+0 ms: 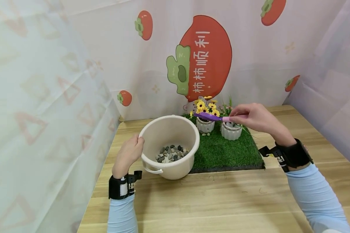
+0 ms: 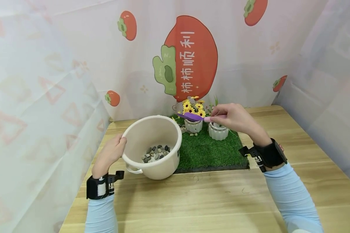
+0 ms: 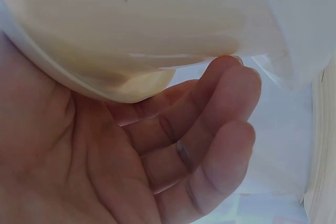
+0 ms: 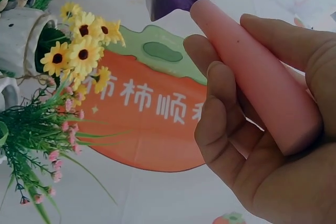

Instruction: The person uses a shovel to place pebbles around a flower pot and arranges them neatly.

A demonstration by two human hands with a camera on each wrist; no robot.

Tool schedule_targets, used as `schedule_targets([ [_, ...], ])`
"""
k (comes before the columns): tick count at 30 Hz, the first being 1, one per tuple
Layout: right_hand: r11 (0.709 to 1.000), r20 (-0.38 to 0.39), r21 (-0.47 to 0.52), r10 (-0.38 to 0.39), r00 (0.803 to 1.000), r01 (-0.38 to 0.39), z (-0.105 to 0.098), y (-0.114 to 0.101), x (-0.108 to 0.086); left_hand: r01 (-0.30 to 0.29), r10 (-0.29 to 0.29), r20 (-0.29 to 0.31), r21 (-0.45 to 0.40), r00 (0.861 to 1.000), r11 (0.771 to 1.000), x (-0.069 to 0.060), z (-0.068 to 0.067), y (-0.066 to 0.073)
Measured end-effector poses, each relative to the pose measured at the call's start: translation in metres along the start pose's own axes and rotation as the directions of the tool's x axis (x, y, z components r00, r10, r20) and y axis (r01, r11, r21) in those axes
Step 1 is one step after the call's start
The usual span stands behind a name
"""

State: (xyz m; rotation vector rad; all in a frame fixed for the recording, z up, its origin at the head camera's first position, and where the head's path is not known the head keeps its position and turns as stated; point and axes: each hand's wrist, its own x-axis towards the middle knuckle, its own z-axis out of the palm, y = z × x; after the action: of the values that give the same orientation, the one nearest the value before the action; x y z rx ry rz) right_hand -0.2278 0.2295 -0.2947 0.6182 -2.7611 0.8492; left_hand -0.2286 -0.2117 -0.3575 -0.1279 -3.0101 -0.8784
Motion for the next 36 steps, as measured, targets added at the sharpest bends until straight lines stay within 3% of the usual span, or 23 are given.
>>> schedule_targets([
  [14, 0.999, -0.006, -0.028, -0.03, 1.0, 0.03, -0.003, -0.009, 0.006, -0.011, 0.012, -0.028, 0.018, 1.0, 1.0, 0.0, 0.001, -0.002],
  [24, 0.99, -0.031, -0.05, -0.133, 0.991, 0.132, -0.005, -0.021, 0.014, 0.006, -0.006, 0.003, 0.004, 1.0, 1.0, -0.001, 0.001, 0.0],
  [36, 0.977, 0.003, -0.078, -0.199, 0.98, 0.199, -0.008, -0.031, 0.021, 0.01, -0.01, 0.0, -0.009, 1.0, 1.0, -0.001, 0.002, 0.0],
])
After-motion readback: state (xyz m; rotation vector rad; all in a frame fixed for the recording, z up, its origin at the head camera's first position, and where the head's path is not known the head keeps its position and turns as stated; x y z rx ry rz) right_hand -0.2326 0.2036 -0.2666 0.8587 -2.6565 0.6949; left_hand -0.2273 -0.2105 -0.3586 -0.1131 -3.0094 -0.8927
